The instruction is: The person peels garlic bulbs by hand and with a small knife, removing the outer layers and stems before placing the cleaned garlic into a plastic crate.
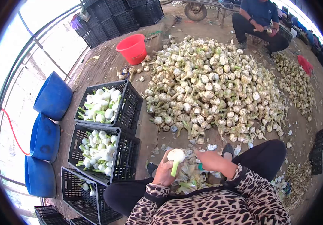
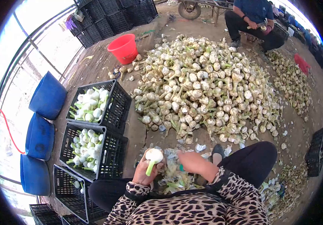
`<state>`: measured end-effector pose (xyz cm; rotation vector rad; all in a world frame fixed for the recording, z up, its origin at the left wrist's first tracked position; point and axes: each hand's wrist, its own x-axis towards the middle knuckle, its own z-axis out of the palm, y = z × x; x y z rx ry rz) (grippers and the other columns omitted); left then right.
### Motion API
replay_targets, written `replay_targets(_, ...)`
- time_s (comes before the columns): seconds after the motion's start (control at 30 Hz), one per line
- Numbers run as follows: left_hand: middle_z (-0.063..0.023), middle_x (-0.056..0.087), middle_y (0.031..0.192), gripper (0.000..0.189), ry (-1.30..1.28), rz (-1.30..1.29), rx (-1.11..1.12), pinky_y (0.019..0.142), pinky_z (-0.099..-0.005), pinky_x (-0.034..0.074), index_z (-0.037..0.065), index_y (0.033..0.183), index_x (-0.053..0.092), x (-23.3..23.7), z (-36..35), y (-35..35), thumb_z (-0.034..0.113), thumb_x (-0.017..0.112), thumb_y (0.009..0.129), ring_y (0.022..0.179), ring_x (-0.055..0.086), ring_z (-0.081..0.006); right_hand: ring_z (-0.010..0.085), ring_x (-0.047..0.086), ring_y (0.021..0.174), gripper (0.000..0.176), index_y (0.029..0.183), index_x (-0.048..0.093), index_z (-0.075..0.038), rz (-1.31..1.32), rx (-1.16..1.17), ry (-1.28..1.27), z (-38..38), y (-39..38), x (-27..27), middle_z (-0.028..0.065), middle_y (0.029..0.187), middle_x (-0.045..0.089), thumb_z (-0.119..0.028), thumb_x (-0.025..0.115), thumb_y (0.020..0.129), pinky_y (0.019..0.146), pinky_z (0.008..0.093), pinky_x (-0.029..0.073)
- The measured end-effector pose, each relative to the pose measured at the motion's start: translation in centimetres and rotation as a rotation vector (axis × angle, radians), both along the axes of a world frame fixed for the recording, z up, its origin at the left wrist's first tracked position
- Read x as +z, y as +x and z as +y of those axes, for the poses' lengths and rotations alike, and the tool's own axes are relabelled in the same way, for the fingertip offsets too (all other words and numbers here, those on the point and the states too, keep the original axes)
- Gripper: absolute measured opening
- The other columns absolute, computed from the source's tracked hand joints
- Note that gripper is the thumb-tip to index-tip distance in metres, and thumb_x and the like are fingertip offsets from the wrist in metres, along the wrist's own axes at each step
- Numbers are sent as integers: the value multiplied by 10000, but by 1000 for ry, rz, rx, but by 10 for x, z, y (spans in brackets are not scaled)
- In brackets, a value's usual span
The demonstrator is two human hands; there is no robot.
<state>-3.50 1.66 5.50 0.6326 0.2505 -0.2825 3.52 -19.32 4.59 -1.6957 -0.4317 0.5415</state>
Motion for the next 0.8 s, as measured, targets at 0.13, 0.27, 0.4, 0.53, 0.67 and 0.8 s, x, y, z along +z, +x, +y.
replay_targets(0.13,-85,540,1172,498,35,-4,43,924,-365,461,62,1270,418,-3,0,2,187,622,834,1085,541,-210,361,589,931,413,1097,574,-47,-358,33,-175,17,-10,28,157,984,620,10,541,690,790,403,473)
replay_targets(0.27,-85,541,1169,482,76,15,61,918,-352,466,54,1274,413,-1,-1,4,191,598,850,1055,558,-211,343,598,893,337,1049,587,-43,-345,-126,-60,35,-12,58,149,941,613,-3,566,714,764,382,473)
replay_targets(0.4,-93,554,1139,447,197,27,32,888,-326,478,26,1261,422,-3,-2,0,182,573,870,1012,576,-196,284,614,786,261,992,615,-33,-579,-168,-72,43,-12,36,117,891,623,-55,638,733,681,331,494)
replay_targets(0.53,-92,572,1101,400,240,76,47,848,-306,483,-5,1230,450,1,0,-2,153,561,880,975,582,-182,287,610,799,249,962,602,-32,-783,-82,-223,42,-16,34,104,889,608,-69,622,717,667,358,499)
replay_targets(0.67,-91,586,1066,382,241,117,26,812,-292,490,-15,1210,468,5,1,-5,136,567,873,935,592,-169,283,597,813,252,955,559,-25,-855,-34,-291,43,-18,36,107,884,585,-68,594,710,668,367,497)
replay_targets(0.8,-79,575,1087,360,287,126,-103,863,-292,465,-2,1210,457,4,8,-6,56,534,863,977,577,-170,286,594,815,256,967,532,-27,-841,-34,-343,39,-12,31,112,896,580,-59,583,718,665,371,493)
